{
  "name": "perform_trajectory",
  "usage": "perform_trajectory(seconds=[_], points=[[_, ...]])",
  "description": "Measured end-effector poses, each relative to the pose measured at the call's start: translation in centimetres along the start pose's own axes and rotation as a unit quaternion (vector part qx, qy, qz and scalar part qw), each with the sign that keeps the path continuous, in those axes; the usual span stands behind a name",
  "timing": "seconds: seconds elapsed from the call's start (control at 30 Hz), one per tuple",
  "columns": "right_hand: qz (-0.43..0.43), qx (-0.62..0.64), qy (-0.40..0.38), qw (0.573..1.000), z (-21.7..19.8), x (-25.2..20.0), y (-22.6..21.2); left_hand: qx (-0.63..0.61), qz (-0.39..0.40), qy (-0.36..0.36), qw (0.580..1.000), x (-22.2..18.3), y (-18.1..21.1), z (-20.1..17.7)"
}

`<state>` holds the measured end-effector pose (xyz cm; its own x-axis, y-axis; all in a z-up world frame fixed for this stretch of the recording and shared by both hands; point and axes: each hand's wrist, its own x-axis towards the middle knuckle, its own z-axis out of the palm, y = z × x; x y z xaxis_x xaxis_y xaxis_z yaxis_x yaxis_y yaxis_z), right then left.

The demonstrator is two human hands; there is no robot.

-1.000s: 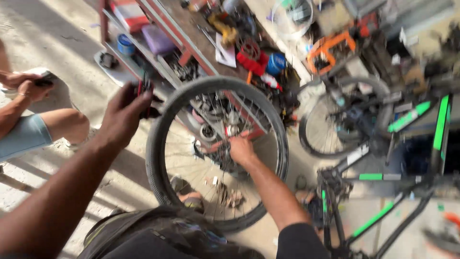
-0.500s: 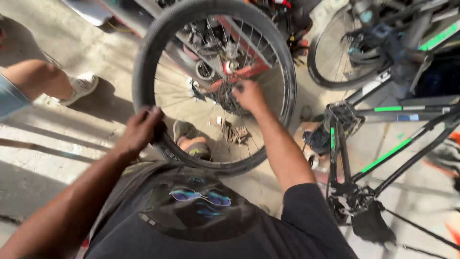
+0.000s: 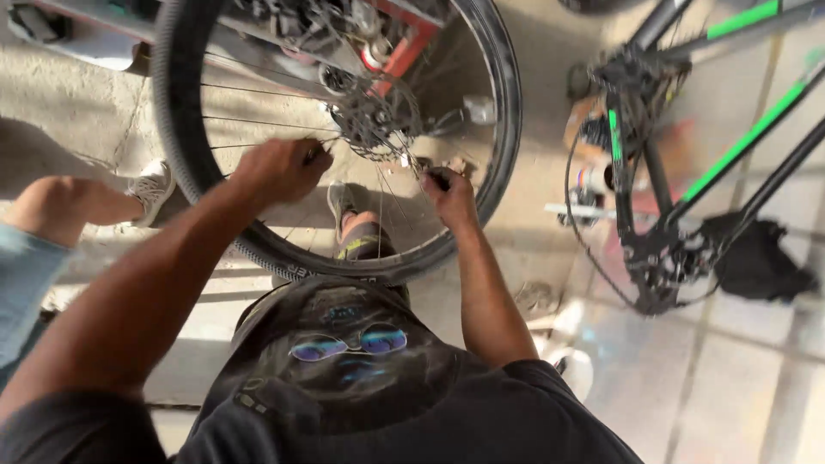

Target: Inspecting and adjusting the rear wheel components of a bicycle, specifically the disc brake rotor and cassette assembly.

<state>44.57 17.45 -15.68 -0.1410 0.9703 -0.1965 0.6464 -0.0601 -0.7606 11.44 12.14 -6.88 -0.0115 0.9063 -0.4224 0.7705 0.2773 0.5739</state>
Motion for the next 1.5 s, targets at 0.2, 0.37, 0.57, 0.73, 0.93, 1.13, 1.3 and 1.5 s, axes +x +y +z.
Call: perform_trajectory(seconds=[0.2, 0.37, 0.57, 0.73, 0.93, 1.13, 1.3, 1.5], points=[[0.051, -0.001, 0.039, 0.998, -0.5, -2.3, 3.8, 0.188, 0.026, -0.07, 0.979, 10.2, 2.0, 1.1], [0.085, 0.0, 0.043, 0.995, 0.2, -4.3, 6.7, 0.242, 0.052, -0.085, 0.965, 12.4, 4.1, 0.4], [0.081, -0.003, 0.055, 0.995, 0.1, -4.3, 7.8, 0.371, 0.053, -0.149, 0.915, 13.3, 6.4, -0.2], [0.033, -0.004, 0.003, 0.999, 0.0, -3.3, 9.2, 0.462, 0.023, -0.237, 0.854, 13.0, 10.3, -1.5], [-0.014, -0.006, 0.025, 1.0, 0.2, -3.4, 9.4, 0.675, 0.04, -0.193, 0.711, 14.9, 14.0, 2.1], [-0.046, -0.016, 0.027, 0.998, 0.3, -3.7, 8.9, 0.812, 0.085, -0.22, 0.533, 12.6, 16.6, 3.5], [-0.006, -0.036, 0.069, 0.997, -0.9, -2.9, 4.4, 0.724, 0.05, -0.213, 0.654, 19.2, 10.1, 9.9], [-0.084, -0.072, 0.069, 0.991, 0.5, 0.7, 0.9, 0.077, -0.092, -0.257, 0.959, 18.6, 5.7, 1.8]])
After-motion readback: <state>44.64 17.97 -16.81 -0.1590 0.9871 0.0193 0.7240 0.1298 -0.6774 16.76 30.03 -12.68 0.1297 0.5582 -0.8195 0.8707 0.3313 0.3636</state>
